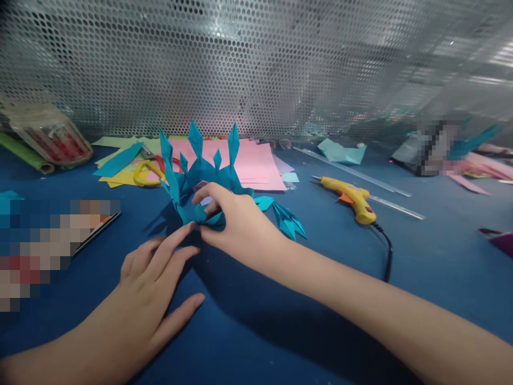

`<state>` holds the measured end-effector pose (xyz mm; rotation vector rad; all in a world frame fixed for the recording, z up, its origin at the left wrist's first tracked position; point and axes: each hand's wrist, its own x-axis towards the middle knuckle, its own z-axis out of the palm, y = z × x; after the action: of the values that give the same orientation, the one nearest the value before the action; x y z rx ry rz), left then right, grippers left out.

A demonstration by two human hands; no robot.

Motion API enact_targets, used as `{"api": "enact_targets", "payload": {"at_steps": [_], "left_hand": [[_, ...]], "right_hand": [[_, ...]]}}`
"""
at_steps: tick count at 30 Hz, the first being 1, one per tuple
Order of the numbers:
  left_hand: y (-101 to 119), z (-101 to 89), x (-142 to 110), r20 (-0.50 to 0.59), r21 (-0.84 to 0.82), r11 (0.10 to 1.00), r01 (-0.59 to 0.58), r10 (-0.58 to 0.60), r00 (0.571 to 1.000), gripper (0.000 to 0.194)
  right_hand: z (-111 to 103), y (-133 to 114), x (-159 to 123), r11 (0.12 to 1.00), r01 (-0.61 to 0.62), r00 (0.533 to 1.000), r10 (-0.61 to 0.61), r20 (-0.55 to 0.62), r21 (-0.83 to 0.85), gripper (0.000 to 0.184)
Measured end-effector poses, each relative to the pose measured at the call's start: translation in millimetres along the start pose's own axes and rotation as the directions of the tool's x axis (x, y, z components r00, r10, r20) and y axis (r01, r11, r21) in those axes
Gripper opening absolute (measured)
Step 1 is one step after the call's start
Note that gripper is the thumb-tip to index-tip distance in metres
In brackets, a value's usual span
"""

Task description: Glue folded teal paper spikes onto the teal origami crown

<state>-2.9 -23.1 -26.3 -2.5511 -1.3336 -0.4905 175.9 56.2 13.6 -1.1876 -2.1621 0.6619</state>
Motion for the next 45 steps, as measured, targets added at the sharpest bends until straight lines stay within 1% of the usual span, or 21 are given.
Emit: {"api": "enact_targets", "payload": {"at_steps": [4, 8, 10, 12, 14, 16, 17, 18, 20, 21, 23, 25, 27, 30, 32, 35, 37, 40, 42, 45], "left_hand": [[2, 4.3, -5, -0.030, -0.062, 0.996, 0.065, -0.067, 0.997, 0.020], [-3, 0.5, 0, -0.040, -0.094, 0.994, 0.051, -0.055, 0.998, 0.011], [-11, -7.0, 9, -0.068, -0.071, 0.995, 0.065, -0.070, 0.995, 0.010], [-23, -17.5, 20, -0.100, -0.021, 0.992, 0.126, -0.127, 0.987, 0.011], [-36, -29.1, 30, -0.116, 0.039, 0.971, 0.237, -0.231, 0.966, 0.014], [-48, -39.6, 39, -0.087, 0.058, 0.939, 0.338, -0.332, 0.939, 0.025], [-53, -43.9, 42, -0.102, 0.037, 0.939, 0.343, -0.338, 0.936, 0.028], [-56, -47.2, 44, -0.107, 0.014, 0.946, 0.325, -0.321, 0.941, 0.028], [-60, -51.1, 46, -0.040, -0.073, 0.946, 0.315, -0.319, 0.947, 0.025], [-60, -51.6, 46, 0.030, -0.124, 0.934, 0.334, -0.333, 0.942, 0.022], [-59, -50.5, 47, 0.193, -0.204, 0.891, 0.406, -0.370, 0.909, 0.019], [-58, -47.4, 47, 0.292, -0.239, 0.858, 0.454, -0.383, 0.877, 0.025], [-58, -43.9, 47, 0.294, -0.263, 0.857, 0.443, -0.366, 0.883, 0.028], [-60, -40.3, 47, 0.246, -0.283, 0.881, 0.379, -0.315, 0.917, 0.023], [-61, -39.6, 47, 0.225, -0.275, 0.896, 0.348, -0.292, 0.929, 0.021], [-60, -40.1, 47, 0.234, -0.272, 0.899, 0.344, -0.285, 0.929, 0.021], [-57, -40.2, 47, 0.248, -0.274, 0.896, 0.348, -0.284, 0.926, 0.021], [-51, -39.6, 46, 0.235, -0.270, 0.895, 0.356, -0.297, 0.925, 0.023], [-47, -39.5, 45, 0.224, -0.289, 0.884, 0.366, -0.310, 0.924, 0.026], [-41, -40.9, 42, 0.197, -0.330, 0.880, 0.342, -0.290, 0.936, 0.030]], "right_hand": [[0, -1, -1, 0.999, -0.026, 1.000, 0.025, -0.013, -0.039, 0.031], [-1, -2, -1, 0.998, -0.022, 1.000, 0.023, 0.020, -0.057, 0.033], [-2, -2, -1, 0.998, 0.005, 0.999, -0.002, 0.033, -0.067, 0.035], [-4, -2, -1, 0.996, 0.038, 0.998, -0.034, 0.043, -0.081, 0.036], [-8, 0, -1, 0.995, 0.068, 0.995, -0.062, 0.074, -0.079, 0.037], [-13, 3, 0, 0.995, 0.089, 0.988, -0.082, 0.131, -0.053, 0.039], [-17, 5, 1, 0.995, 0.097, 0.983, -0.090, 0.159, -0.036, 0.039], [-20, 7, 2, 0.994, 0.106, 0.978, -0.101, 0.182, -0.018, 0.039], [-26, 13, 4, 0.992, 0.124, 0.968, -0.122, 0.221, 0.007, 0.039], [-29, 15, 6, 0.991, 0.134, 0.962, -0.135, 0.238, 0.020, 0.038], [-33, 21, 8, 0.987, 0.149, 0.949, -0.159, 0.273, 0.059, 0.037], [-35, 25, 9, 0.984, 0.147, 0.940, -0.172, 0.295, 0.105, 0.035], [-35, 27, 9, 0.982, 0.139, 0.938, -0.173, 0.301, 0.130, 0.035], [-35, 27, 9, 0.980, 0.147, 0.934, -0.181, 0.309, 0.131, 0.038], [-35, 27, 9, 0.979, 0.156, 0.929, -0.191, 0.318, 0.132, 0.038], [-38, 28, 10, 0.978, 0.163, 0.921, -0.197, 0.335, 0.129, 0.037], [-42, 29, 10, 0.981, 0.169, 0.914, -0.193, 0.358, 0.096, 0.037], [-49, 25, 11, 0.978, 0.204, 0.897, -0.206, 0.390, 0.049, 0.039], [-50, 19, 10, 0.975, 0.220, 0.906, -0.217, 0.364, 0.034, 0.037], [-43, 6, 7, 0.980, 0.196, 0.948, -0.200, 0.247, 0.041, 0.030]]}}
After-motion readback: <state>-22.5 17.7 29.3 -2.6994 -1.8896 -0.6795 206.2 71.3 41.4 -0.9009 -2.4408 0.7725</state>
